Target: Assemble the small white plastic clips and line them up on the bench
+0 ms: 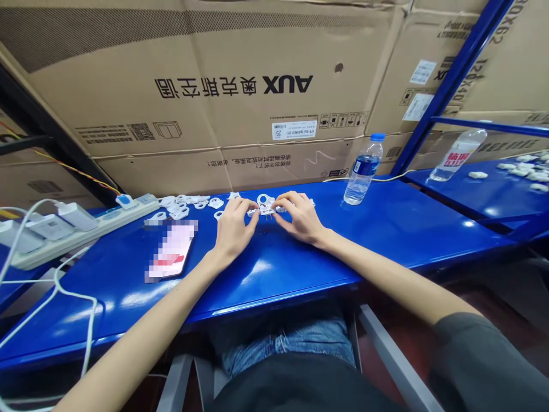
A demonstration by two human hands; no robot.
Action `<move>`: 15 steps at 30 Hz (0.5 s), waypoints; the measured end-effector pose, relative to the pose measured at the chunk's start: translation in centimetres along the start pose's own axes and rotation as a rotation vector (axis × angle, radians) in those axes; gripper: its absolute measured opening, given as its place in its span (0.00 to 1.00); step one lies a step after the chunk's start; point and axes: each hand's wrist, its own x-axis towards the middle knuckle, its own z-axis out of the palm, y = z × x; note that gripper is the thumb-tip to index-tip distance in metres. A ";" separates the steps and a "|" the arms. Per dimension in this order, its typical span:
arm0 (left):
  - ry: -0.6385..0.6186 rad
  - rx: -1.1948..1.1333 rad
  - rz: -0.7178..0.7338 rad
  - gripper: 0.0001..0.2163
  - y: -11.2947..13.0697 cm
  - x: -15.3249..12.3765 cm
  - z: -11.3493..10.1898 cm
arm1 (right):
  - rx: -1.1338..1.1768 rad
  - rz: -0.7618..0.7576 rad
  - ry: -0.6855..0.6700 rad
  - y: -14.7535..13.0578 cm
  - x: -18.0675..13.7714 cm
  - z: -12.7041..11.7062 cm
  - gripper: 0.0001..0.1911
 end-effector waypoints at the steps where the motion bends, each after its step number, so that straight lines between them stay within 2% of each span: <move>1: 0.002 -0.001 -0.001 0.06 0.0 0.0 0.0 | -0.003 0.000 -0.002 0.0 0.0 0.0 0.07; 11: -0.011 0.011 -0.011 0.06 0.3 0.0 0.0 | -0.004 0.025 -0.032 -0.1 0.0 0.0 0.06; 15: 0.024 0.035 -0.001 0.04 0.2 0.0 -0.1 | -0.002 0.024 -0.023 0.1 0.0 0.1 0.07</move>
